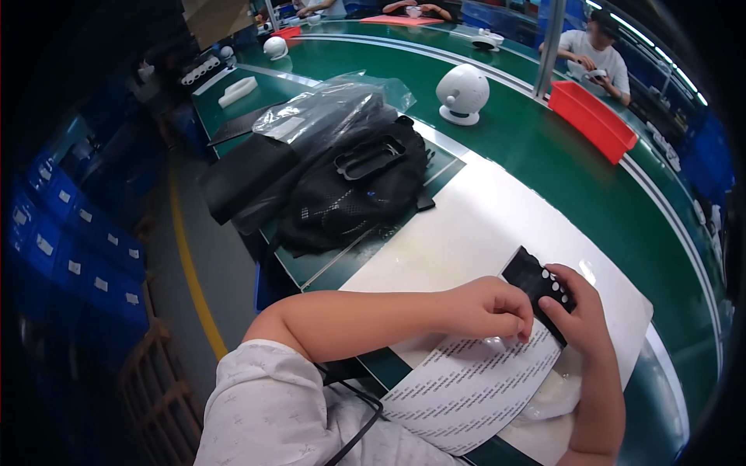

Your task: Assembling and inspecting electronic security camera components on a factory production line.

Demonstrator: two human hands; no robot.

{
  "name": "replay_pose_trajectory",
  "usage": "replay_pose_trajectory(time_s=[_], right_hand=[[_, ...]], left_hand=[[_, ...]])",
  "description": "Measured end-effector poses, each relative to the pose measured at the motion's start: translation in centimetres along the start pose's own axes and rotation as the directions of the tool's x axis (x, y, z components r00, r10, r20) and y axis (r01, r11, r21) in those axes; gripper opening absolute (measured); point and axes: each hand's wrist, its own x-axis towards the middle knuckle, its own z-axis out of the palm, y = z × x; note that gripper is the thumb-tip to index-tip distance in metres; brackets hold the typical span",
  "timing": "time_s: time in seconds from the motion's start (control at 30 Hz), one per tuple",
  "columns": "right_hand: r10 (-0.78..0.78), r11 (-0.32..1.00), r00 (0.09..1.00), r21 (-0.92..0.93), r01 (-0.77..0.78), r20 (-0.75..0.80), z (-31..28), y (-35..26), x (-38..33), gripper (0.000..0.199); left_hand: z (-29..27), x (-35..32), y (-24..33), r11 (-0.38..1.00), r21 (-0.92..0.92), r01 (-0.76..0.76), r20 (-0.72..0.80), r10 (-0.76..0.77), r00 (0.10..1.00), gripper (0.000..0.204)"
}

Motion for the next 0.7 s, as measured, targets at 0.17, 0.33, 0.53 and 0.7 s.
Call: replay_pose_trajectory(time_s=[0.17,0.33,0.53,0.7], right_hand=[[0.005,1.0,1.0,0.006,-0.005,-0.009,0.08,-0.03,-0.1,0.041],[0.043,0.999,0.999,-0.012,-0.043,-0.015,-0.17,-0.11,-0.38,0.041],[-0.036,0.997,0.999,-0.063,0.036,-0.002,-0.1,-0.02,0.16,0.042],[-0.042,0.998,0.999,-0.053,0.042,-0.002,-0.19,0.26,0.23,0.042]], left_hand=[[0.04,-0.15,0.02,1.0,0.011,-0.004,0.001,0.004,1.0,0.011],[0.13,0.04,-0.05,0.999,0.03,-0.03,0.001,0.03,1.0,0.012],[-0.26,-0.1,-0.24,1.0,-0.007,-0.022,-0.003,0.022,1.0,0.015],[-0.34,0.16,0.12,0.999,0.038,-0.005,0.018,0.004,1.0,0.015]])
